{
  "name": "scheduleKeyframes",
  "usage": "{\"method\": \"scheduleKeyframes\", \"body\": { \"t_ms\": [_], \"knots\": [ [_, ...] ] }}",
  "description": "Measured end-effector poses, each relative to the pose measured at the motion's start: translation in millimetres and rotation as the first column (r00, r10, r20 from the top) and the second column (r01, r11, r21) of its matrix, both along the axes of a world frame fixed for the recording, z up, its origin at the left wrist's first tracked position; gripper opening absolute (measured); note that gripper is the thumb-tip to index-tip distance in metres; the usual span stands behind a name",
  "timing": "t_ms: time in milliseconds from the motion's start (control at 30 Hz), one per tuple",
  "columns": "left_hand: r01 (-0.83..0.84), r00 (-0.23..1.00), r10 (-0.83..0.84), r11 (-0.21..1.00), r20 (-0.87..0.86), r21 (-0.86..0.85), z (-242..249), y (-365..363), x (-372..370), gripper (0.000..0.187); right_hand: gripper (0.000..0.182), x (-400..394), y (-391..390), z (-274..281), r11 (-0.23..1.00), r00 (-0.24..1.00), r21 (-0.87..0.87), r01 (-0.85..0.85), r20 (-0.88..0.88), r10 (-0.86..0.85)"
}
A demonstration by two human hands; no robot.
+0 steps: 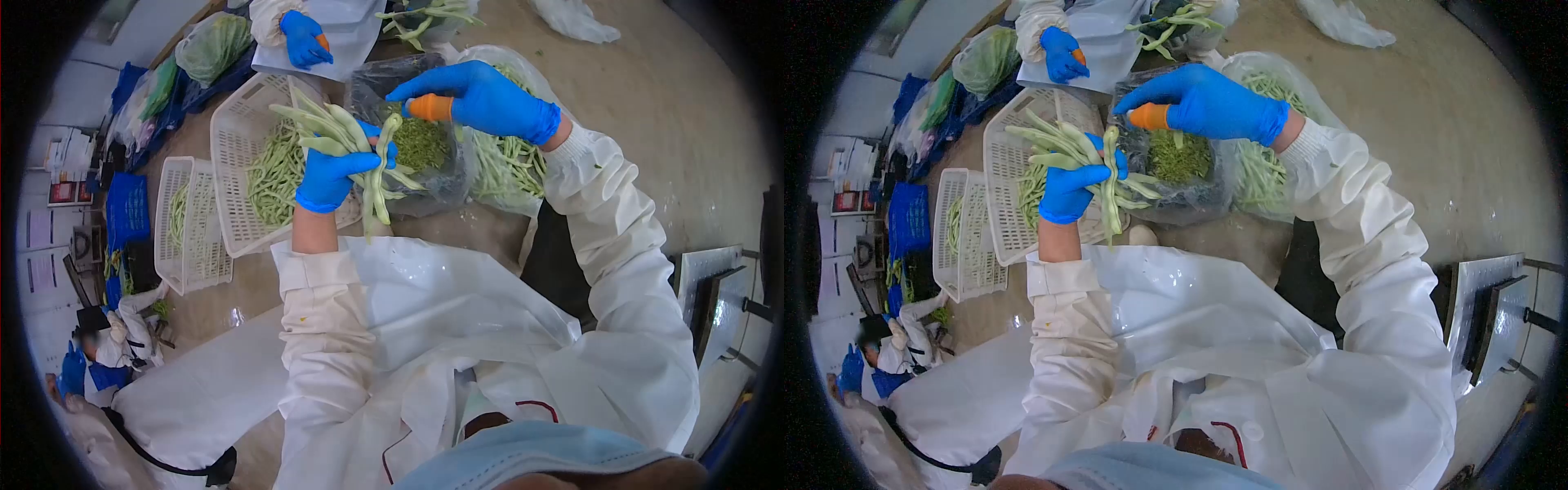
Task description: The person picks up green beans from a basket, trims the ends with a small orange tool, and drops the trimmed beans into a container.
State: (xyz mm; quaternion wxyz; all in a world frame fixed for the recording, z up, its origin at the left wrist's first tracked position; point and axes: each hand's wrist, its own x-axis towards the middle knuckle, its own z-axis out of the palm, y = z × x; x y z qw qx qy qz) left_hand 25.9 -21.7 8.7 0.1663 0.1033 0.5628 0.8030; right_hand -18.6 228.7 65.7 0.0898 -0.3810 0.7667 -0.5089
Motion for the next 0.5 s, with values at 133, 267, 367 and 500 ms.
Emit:
{"method": "scheduleKeyframes", "body": {
  "t_ms": [133, 267, 367, 500],
  "knots": [
    [0.007, 1.000, -0.006, 0.998, 0.002, -0.063, -4.0, 1.0, -0.9, 0.036, 0.023, -1.7, 4.5, -4.8, 0.983, 0.981, -0.046, -0.178, -0.091, 0.173],
    [0.017, 1.000, -0.016, 0.989, 0.010, -0.147, -2.1, 2.1, -2.0, 0.035, 0.021, -0.2, 11.2, -1.4, 0.982, 0.976, 0.009, -0.191, -0.105, 0.191],
    [-0.016, 0.996, 0.031, 0.983, 0.083, -0.180, 7.2, 9.9, 2.9, 0.034, 0.019, -0.2, 14.9, -5.9, 0.982, 0.960, 0.068, -0.179, -0.205, 0.189],
    [0.085, 0.993, -0.061, 0.965, 0.104, -0.247, 2.9, 8.0, 0.6, 0.040, 0.021, -0.7, 14.1, -12.5, 0.978, 0.932, 0.128, -0.163, -0.305, 0.195]
  ]
}}
